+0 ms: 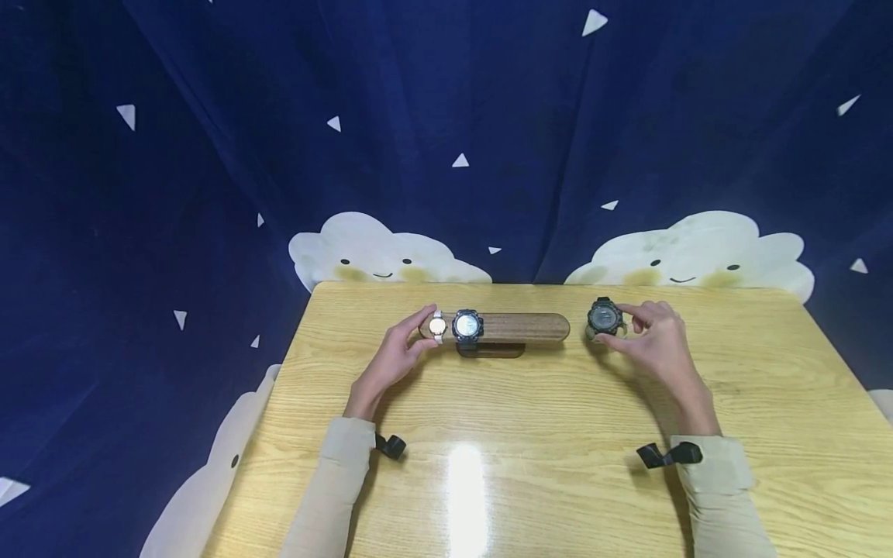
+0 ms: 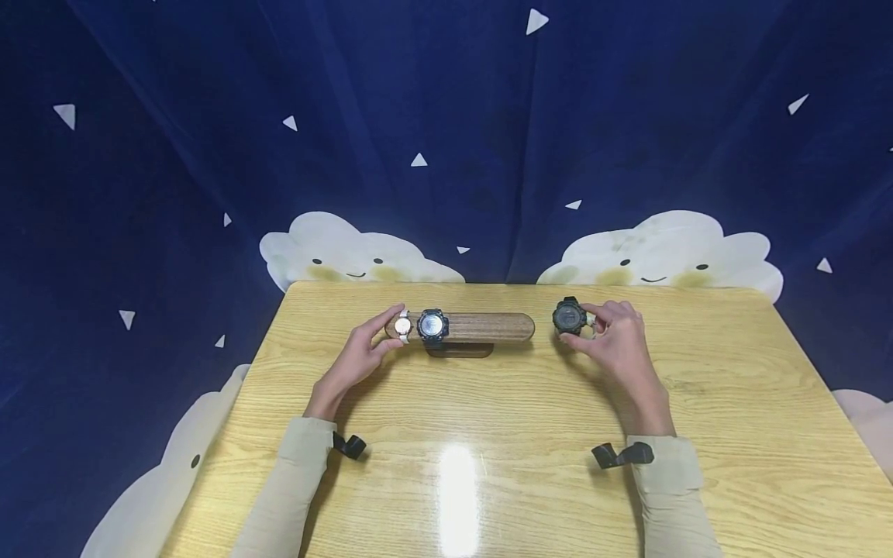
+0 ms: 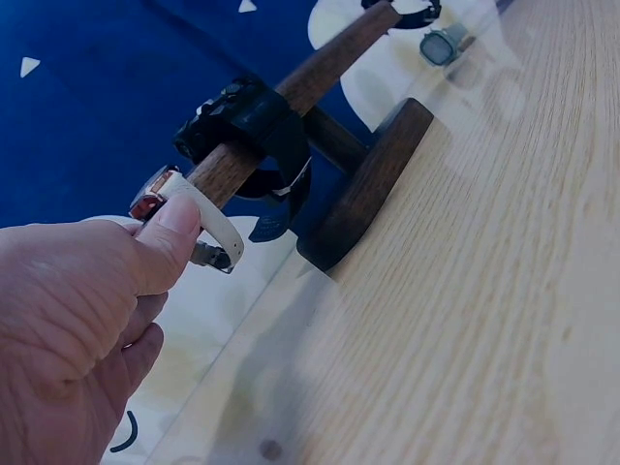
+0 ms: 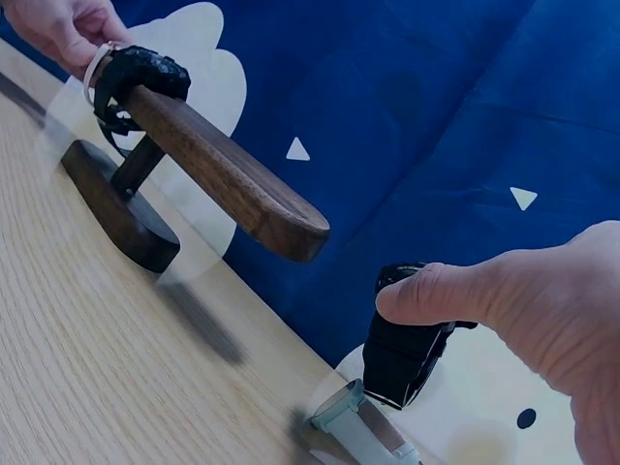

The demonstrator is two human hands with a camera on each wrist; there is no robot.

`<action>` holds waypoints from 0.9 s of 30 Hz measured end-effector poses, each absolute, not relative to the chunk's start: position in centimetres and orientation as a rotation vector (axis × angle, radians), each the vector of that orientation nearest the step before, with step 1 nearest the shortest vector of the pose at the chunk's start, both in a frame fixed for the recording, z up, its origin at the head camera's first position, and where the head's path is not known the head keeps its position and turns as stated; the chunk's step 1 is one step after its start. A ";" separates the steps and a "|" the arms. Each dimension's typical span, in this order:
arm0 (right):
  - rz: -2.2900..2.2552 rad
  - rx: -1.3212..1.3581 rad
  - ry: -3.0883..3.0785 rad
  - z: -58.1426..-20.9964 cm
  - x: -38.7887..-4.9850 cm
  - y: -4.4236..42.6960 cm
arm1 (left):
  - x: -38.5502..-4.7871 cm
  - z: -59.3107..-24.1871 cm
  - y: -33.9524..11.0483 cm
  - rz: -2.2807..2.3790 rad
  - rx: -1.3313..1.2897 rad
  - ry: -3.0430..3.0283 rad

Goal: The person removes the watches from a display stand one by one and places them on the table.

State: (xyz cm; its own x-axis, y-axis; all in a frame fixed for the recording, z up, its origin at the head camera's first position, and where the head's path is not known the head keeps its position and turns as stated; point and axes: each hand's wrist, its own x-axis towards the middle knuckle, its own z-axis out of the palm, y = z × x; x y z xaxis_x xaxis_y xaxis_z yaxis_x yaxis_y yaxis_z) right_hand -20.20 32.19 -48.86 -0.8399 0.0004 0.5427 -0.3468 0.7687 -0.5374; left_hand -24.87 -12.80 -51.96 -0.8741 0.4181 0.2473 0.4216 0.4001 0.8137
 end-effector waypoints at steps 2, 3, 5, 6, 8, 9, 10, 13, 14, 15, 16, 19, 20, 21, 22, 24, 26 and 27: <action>0.880 0.263 -2.435 -48.9 -20.2 32.4 | -24.8 -51.8 -12.8 -1.529 -0.789 -2.626; 0.880 0.264 -2.437 -48.9 -20.3 32.5 | -24.8 -51.8 -12.8 -1.530 -0.787 -2.628; 0.882 0.260 -2.444 -48.8 -20.3 32.6 | -24.8 -51.7 -12.7 -1.528 -0.784 -2.634; 0.883 0.257 -2.450 -48.8 -20.3 32.7 | -24.7 -51.7 -12.7 -1.527 -0.780 -2.639; 0.884 0.247 -2.464 -48.8 -20.2 32.8 | -24.7 -51.7 -12.7 -1.528 -0.773 -2.647; 0.885 0.240 -2.470 -48.8 -20.2 32.8 | -24.7 -51.7 -12.7 -1.531 -0.770 -2.649; 0.885 0.234 -2.476 -48.8 -20.1 32.8 | -24.7 -51.7 -12.7 -1.533 -0.764 -2.652; 0.887 0.219 -2.489 -48.8 -20.1 33.0 | -24.7 -51.7 -12.7 -1.537 -0.767 -2.646; 0.886 0.218 -2.489 -48.8 -20.1 33.1 | -24.7 -51.7 -12.7 -1.538 -0.770 -2.642; 0.885 0.215 -2.490 -48.8 -20.1 33.1 | -24.7 -51.7 -12.8 -1.540 -0.771 -2.639; 0.883 0.214 -2.491 -48.8 -20.1 33.2 | -24.7 -51.7 -12.8 -1.539 -0.773 -2.637; 0.875 0.206 -2.487 -48.8 -20.0 33.5 | -24.7 -51.8 -12.8 -1.534 -0.780 -2.634; 0.872 0.204 -2.487 -48.8 -20.0 33.6 | -24.7 -51.8 -12.7 -1.534 -0.778 -2.637; 0.875 0.200 -2.486 -48.8 -20.0 33.7 | -24.7 -51.8 -12.7 -1.529 -0.778 -2.638; 0.873 0.198 -2.484 -48.8 -20.0 33.8 | -24.7 -51.8 -12.7 -1.525 -0.777 -2.642; 0.868 0.192 -2.482 -48.9 -20.0 34.0 | -24.7 -51.7 -12.7 -1.531 -0.770 -2.651; 0.870 0.181 -2.482 -48.9 -19.9 34.3 | -24.7 -51.8 -12.7 -1.541 -0.770 -2.652; 0.869 0.177 -2.479 -48.8 -19.9 34.4 | -24.7 -51.8 -12.7 -1.545 -0.770 -2.651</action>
State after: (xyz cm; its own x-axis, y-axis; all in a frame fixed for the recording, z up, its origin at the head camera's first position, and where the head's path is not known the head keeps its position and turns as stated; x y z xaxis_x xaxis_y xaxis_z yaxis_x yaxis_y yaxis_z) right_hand -19.91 34.43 -48.81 -0.8649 0.0424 0.5001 -0.2793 0.7873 -0.5497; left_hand -24.69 -12.68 -51.76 -0.8813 0.4183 0.2198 0.3975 0.4046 0.8236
